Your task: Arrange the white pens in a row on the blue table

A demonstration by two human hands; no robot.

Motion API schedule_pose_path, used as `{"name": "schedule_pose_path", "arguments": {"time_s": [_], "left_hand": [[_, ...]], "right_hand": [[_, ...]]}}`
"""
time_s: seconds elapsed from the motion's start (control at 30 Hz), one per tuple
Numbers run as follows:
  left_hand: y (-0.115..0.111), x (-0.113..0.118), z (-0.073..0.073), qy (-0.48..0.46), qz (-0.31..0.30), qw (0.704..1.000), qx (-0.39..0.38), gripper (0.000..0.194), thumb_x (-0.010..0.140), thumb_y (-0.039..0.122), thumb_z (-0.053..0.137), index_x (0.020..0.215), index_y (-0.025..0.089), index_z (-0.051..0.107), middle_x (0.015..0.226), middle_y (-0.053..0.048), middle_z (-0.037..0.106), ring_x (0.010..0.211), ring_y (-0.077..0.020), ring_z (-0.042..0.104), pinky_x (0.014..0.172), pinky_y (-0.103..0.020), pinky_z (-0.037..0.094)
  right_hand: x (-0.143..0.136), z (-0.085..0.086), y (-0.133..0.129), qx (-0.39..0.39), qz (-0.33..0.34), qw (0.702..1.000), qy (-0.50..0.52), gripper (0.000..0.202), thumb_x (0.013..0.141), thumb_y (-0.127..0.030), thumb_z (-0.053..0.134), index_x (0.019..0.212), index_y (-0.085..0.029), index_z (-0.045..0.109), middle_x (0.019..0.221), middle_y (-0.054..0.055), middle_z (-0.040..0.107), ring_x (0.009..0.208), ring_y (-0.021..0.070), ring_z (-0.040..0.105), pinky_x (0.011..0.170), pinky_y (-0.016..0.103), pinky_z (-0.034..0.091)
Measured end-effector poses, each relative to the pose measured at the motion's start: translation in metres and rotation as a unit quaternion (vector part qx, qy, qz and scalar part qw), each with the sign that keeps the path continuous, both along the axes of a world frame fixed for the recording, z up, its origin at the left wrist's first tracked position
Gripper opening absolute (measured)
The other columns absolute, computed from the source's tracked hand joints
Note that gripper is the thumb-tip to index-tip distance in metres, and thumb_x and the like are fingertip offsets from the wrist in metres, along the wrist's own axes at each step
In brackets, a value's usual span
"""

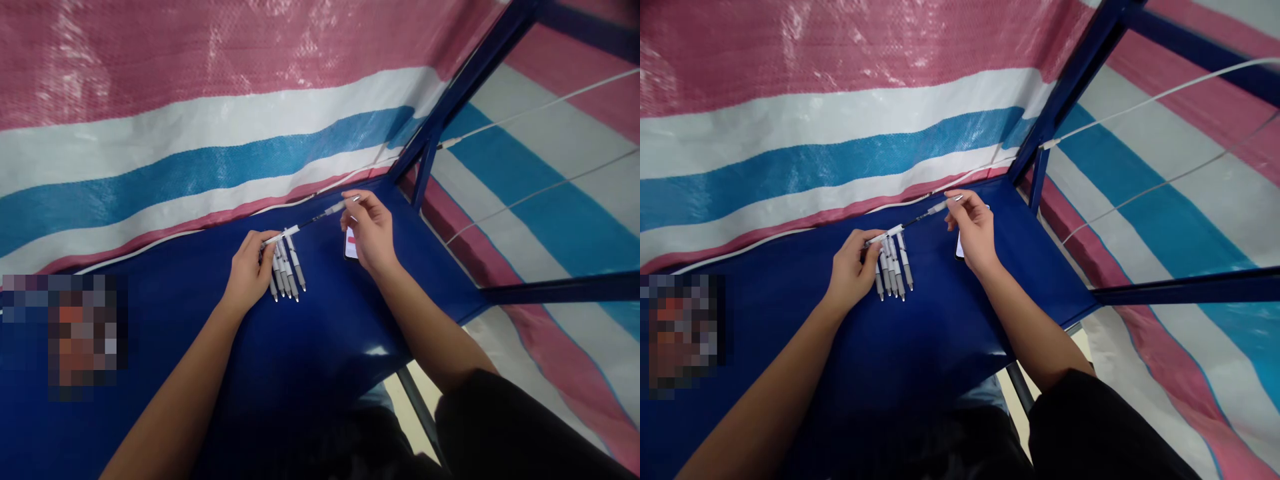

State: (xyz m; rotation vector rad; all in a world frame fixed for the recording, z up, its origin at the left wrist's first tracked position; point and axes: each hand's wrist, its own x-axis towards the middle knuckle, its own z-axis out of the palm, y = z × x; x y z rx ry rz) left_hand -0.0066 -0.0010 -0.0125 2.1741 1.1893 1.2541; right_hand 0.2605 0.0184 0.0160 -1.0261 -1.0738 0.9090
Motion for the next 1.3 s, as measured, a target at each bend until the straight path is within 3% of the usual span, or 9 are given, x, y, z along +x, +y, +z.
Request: {"name": "schedule_pose_path", "arguments": {"time_s": [0.37,0.5,0.6,0.73,0.8,0.93,1.1,1.23,1.3], "left_hand": [[0.001,-0.001,-0.002,-0.006,-0.025,1.000,0.010,0.021,0.114,0.030,0.064,0.126,0.025,0.080,0.103,-0.005,0.080,0.094,-0.0217,0.073,0.088,-0.038,0.058],[0.002,-0.002,-0.003,-0.027,-0.029,0.999,0.004,0.020,0.114,0.031,0.066,0.122,0.026,0.083,0.101,-0.005,0.083,0.092,-0.0219,0.074,0.089,-0.040,0.058],[0.002,-0.002,-0.002,-0.042,-0.027,0.999,-0.001,0.020,0.113,0.032,0.067,0.121,0.026,0.085,0.104,-0.005,0.085,0.093,-0.0220,0.075,0.091,-0.041,0.058],[0.003,-0.001,0.001,-0.058,-0.029,0.998,-0.019,0.020,0.112,0.035,0.070,0.117,0.026,0.087,0.105,-0.005,0.086,0.093,-0.0217,0.076,0.093,-0.041,0.059],[0.003,-0.002,0.002,-0.075,-0.026,0.996,-0.040,0.020,0.110,0.038,0.073,0.116,0.027,0.089,0.103,-0.005,0.086,0.092,-0.0216,0.076,0.091,-0.040,0.060],[0.004,-0.005,0.002,-0.115,-0.028,0.988,-0.097,0.020,0.106,0.040,0.078,0.115,0.027,0.090,0.104,-0.006,0.087,0.093,-0.0220,0.078,0.086,-0.038,0.061],[0.004,-0.008,0.000,-0.138,-0.025,0.979,-0.149,0.018,0.101,0.043,0.084,0.110,0.029,0.092,0.104,-0.006,0.087,0.091,-0.0217,0.078,0.081,-0.037,0.062],[0.005,-0.008,-0.001,-0.149,-0.011,0.975,-0.166,0.018,0.099,0.042,0.086,0.110,0.030,0.093,0.106,-0.005,0.088,0.094,-0.0215,0.079,0.087,-0.037,0.063],[0.006,-0.008,0.000,-0.153,-0.011,0.974,-0.165,0.018,0.099,0.041,0.087,0.110,0.029,0.093,0.106,-0.005,0.089,0.092,-0.0211,0.079,0.086,-0.037,0.063]], "right_hand": [[-0.011,0.001,-0.010,-0.046,0.155,0.986,-0.049,0.039,0.095,-0.058,0.090,0.113,-0.027,0.078,0.081,-0.004,0.066,0.068,0.0118,0.060,0.068,0.030,0.054],[-0.010,0.000,-0.007,-0.048,0.152,0.987,-0.034,0.044,0.089,-0.059,0.096,0.110,-0.025,0.077,0.079,-0.005,0.068,0.064,0.0110,0.060,0.066,0.029,0.053],[-0.010,0.002,-0.007,-0.068,0.139,0.987,-0.049,0.052,0.084,-0.069,0.096,0.094,-0.023,0.074,0.074,-0.003,0.071,0.059,0.0107,0.057,0.062,0.029,0.050],[-0.005,0.008,-0.011,-0.122,0.137,0.967,-0.179,0.072,0.101,-0.081,0.072,0.061,-0.022,0.060,0.048,-0.003,0.052,0.048,0.0101,0.048,0.056,0.029,0.041],[0.000,0.013,-0.012,-0.124,0.149,0.957,-0.217,0.071,0.103,-0.083,0.068,0.068,-0.021,0.066,0.046,-0.004,0.050,0.047,0.0108,0.047,0.055,0.030,0.040],[0.006,0.018,-0.012,-0.056,0.204,0.959,-0.187,0.062,0.085,-0.077,0.092,0.110,-0.022,0.076,0.078,-0.001,0.074,0.068,0.0149,0.066,0.066,0.030,0.051],[0.006,0.019,-0.016,-0.098,0.211,0.933,-0.274,0.068,0.109,-0.080,0.060,0.081,-0.020,0.073,0.065,0.001,0.067,0.062,0.0134,0.061,0.068,0.031,0.050],[0.010,0.021,-0.015,-0.032,0.202,0.943,-0.261,0.064,0.089,-0.076,0.089,0.121,-0.022,0.077,0.097,0.002,0.077,0.070,0.0127,0.060,0.066,0.030,0.048],[0.011,0.021,-0.015,-0.038,0.210,0.940,-0.266,0.058,0.093,-0.077,0.084,0.104,-0.020,0.077,0.091,0.003,0.074,0.070,0.0130,0.059,0.066,0.030,0.047]]}}
